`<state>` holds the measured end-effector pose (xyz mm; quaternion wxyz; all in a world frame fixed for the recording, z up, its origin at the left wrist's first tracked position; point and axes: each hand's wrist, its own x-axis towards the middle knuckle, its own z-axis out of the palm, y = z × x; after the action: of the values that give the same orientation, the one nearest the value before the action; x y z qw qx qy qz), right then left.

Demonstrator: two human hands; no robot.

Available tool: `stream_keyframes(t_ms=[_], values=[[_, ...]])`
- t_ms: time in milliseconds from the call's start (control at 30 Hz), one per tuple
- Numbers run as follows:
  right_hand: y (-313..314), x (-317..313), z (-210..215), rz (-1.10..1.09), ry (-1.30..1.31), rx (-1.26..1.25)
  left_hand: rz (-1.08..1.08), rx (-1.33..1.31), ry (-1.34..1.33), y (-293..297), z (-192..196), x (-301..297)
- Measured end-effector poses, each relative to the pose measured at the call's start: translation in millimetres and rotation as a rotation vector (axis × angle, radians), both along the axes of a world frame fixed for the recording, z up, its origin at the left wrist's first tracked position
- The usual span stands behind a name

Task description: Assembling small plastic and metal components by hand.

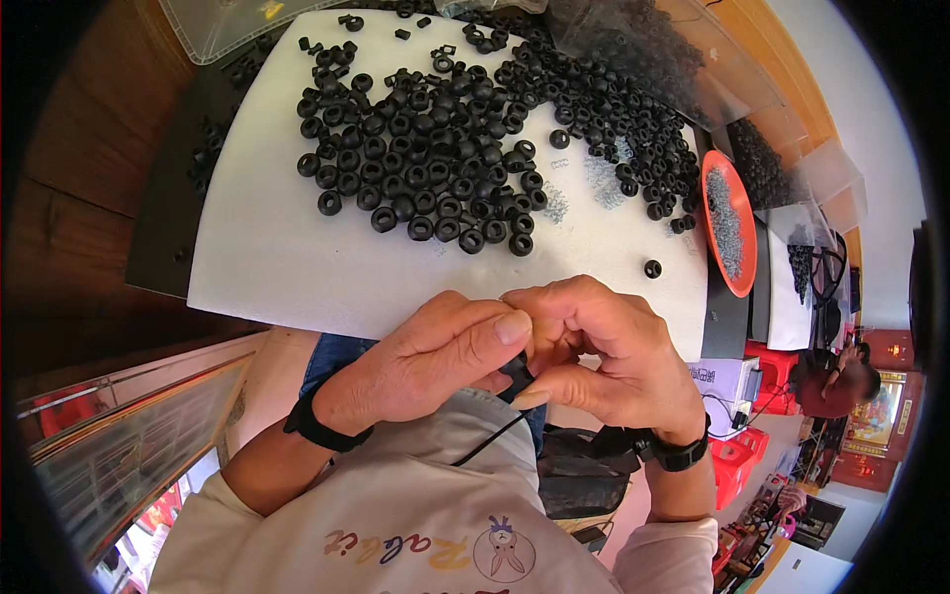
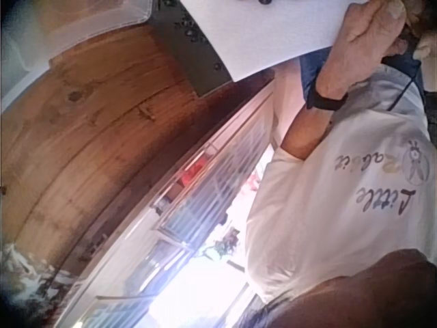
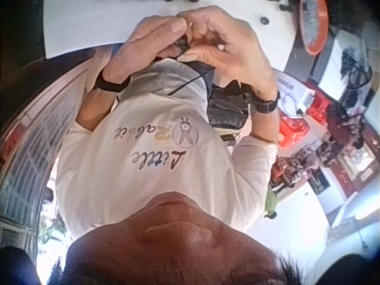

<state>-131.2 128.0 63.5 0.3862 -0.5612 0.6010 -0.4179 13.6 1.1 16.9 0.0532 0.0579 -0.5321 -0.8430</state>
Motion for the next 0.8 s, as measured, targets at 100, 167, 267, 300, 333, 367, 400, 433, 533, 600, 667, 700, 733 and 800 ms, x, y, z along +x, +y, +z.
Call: stream_keyframes(t_ms=[100, 167, 267, 300, 333, 367, 400, 433, 533, 600, 667, 700, 733, 800], values=[[-6.0, -2.0, -2.2, 0.033, -0.007, -0.026, 0.001, -0.027, -0.045, -2.7, 4.2, 0.3], [-11.3, -0.3, 1.2, 0.031, 0.0, -0.013, 0.007, -0.038, -0.084, -5.0, 3.8, 1.0], [-15.7, 4.1, -1.8, 0.013, 0.014, -0.029, 0.022, -0.087, -0.039, -8.3, 0.2, 1.0], [-16.8, 5.3, -3.9, 0.0, 0.019, -0.058, 0.029, -0.03, -0.024, -8.8, -2.2, 2.2], [-19.1, 5.9, -5.9, 0.002, 0.016, -0.057, 0.038, 0.026, -0.009, -8.9, -4.8, 3.6], [-21.2, 6.3, -7.6, 0.003, 0.022, -0.09, 0.04, 0.027, -0.012, -8.3, -8.2, 4.3], [-22.9, 6.7, -8.8, 0.004, 0.028, -0.122, 0.052, 0.098, -0.031, -7.4, -12.0, 4.6], [-24.4, 6.9, -8.7, 0.004, 0.026, -0.12, 0.063, 0.169, -0.049, -7.0, -13.7, 4.6], [-27.1, 8.8, -6.5, 0.014, 0.074, -0.105, 0.109, 0.092, -0.174, -7.8, -2.6, 2.9], [-24.6, 12.8, -5.9, -0.042, 0.085, -0.13, 0.123, 0.025, -0.144, -4.3, -3.8, 3.5], [-21.8, 16.1, -2.9, -0.051, 0.068, -0.11, 0.131, -0.037, -0.112, -2.5, -7.3, 4.2], [-21.4, 16.9, -2.5, -0.06, 0.052, -0.094, 0.128, -0.006, -0.038, -2.4, -10.5, 4.0], [-21.3, 17.0, -3.9, -0.065, 0.051, -0.091, 0.12, 0.026, 0.038, -2.2, -12.4, 3.1], [-21.8, 17.5, -7.6, -0.084, 0.035, -0.129, 0.127, 0.032, 0.028, -3.1, -6.3, 2.4]])
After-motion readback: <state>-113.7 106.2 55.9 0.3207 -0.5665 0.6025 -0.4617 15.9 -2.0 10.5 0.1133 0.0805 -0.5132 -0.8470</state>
